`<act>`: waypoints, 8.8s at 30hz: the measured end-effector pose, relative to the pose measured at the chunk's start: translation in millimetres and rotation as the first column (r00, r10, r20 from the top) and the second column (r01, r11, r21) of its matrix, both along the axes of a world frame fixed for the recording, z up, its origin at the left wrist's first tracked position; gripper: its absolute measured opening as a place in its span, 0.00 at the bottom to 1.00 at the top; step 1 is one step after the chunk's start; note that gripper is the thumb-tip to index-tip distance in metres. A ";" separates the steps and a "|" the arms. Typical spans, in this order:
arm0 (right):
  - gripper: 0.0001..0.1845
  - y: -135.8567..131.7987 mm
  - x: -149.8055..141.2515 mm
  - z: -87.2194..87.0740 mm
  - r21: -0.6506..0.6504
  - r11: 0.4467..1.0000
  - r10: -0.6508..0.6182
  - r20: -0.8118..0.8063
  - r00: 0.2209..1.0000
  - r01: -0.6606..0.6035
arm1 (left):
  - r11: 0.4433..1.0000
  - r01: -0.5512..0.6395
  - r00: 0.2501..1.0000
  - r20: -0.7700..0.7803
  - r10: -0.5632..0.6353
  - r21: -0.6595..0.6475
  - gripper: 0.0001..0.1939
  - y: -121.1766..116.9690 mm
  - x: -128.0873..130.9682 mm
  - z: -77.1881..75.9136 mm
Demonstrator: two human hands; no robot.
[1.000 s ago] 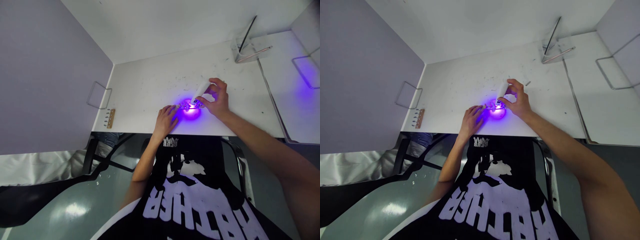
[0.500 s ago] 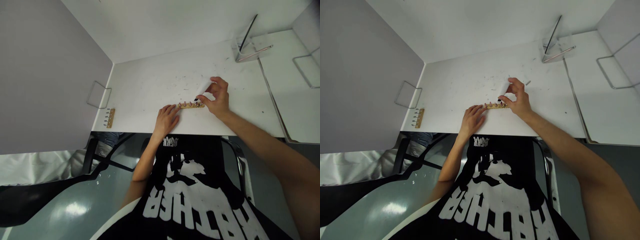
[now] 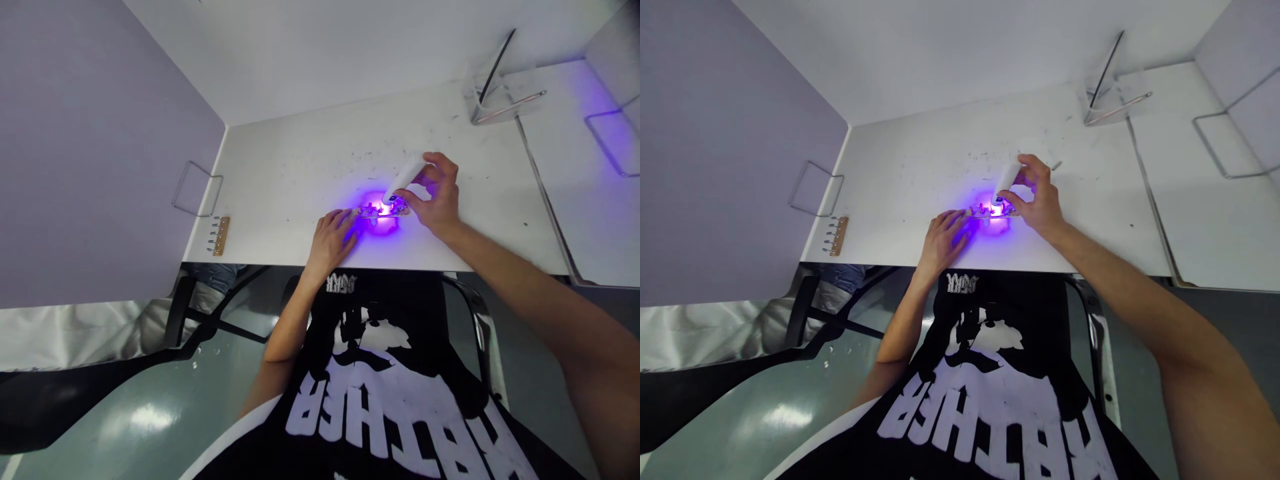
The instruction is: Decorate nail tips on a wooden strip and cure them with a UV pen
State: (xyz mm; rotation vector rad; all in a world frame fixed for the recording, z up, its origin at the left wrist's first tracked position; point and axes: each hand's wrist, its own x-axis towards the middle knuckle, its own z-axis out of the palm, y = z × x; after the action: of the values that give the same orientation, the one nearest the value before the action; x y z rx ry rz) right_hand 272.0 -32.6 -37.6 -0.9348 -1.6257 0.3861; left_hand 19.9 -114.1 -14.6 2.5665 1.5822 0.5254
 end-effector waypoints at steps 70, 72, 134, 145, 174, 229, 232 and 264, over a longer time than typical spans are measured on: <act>0.41 -2.4 2.7 2.6 0.004 1.000 -0.010 0.055 0.998 0.010 | 1.000 0.008 1.000 0.014 -0.008 0.009 0.21 1.1 -0.9 -3.5; 0.43 -2.1 1.9 2.9 0.003 1.000 -0.017 0.056 0.998 0.017 | 1.000 0.007 1.000 0.012 -0.007 0.010 0.21 1.0 -0.8 -3.6; 0.42 -2.6 4.7 4.8 -0.083 0.996 -0.011 0.082 0.997 0.018 | 1.000 0.000 1.000 -0.002 0.000 0.006 0.21 0.1 0.3 -1.5; 0.42 -3.5 2.3 2.8 -0.077 0.997 -0.027 0.069 0.997 0.032 | 1.000 0.009 1.000 -0.013 -0.009 0.029 0.21 0.8 0.1 -3.2; 0.45 -4.4 2.9 8.5 -0.065 0.998 0.005 0.057 0.998 -0.001 | 1.000 0.013 1.000 0.011 -0.013 0.000 0.22 -0.3 0.3 0.3; 0.41 -5.9 2.8 6.0 -0.109 0.994 -0.026 0.046 0.999 0.031 | 1.000 0.009 1.000 0.015 -0.009 -0.006 0.21 -0.4 0.9 -1.5; 0.40 -6.0 2.6 5.0 -0.069 0.997 -0.014 0.022 1.000 0.015 | 1.000 0.010 1.000 0.018 -0.010 -0.013 0.21 -1.0 1.1 -0.9; 0.43 -14.6 2.1 16.8 -0.151 0.987 -0.036 0.060 0.998 0.045 | 1.000 0.011 1.000 0.018 -0.011 0.006 0.21 -1.1 0.9 -1.6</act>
State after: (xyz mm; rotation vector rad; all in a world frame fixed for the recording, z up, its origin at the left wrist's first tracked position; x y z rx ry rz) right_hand 274.1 -47.1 -20.8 -1.1012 -1.6439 0.4648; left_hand 20.8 -115.2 -16.3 2.5660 1.5618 0.5515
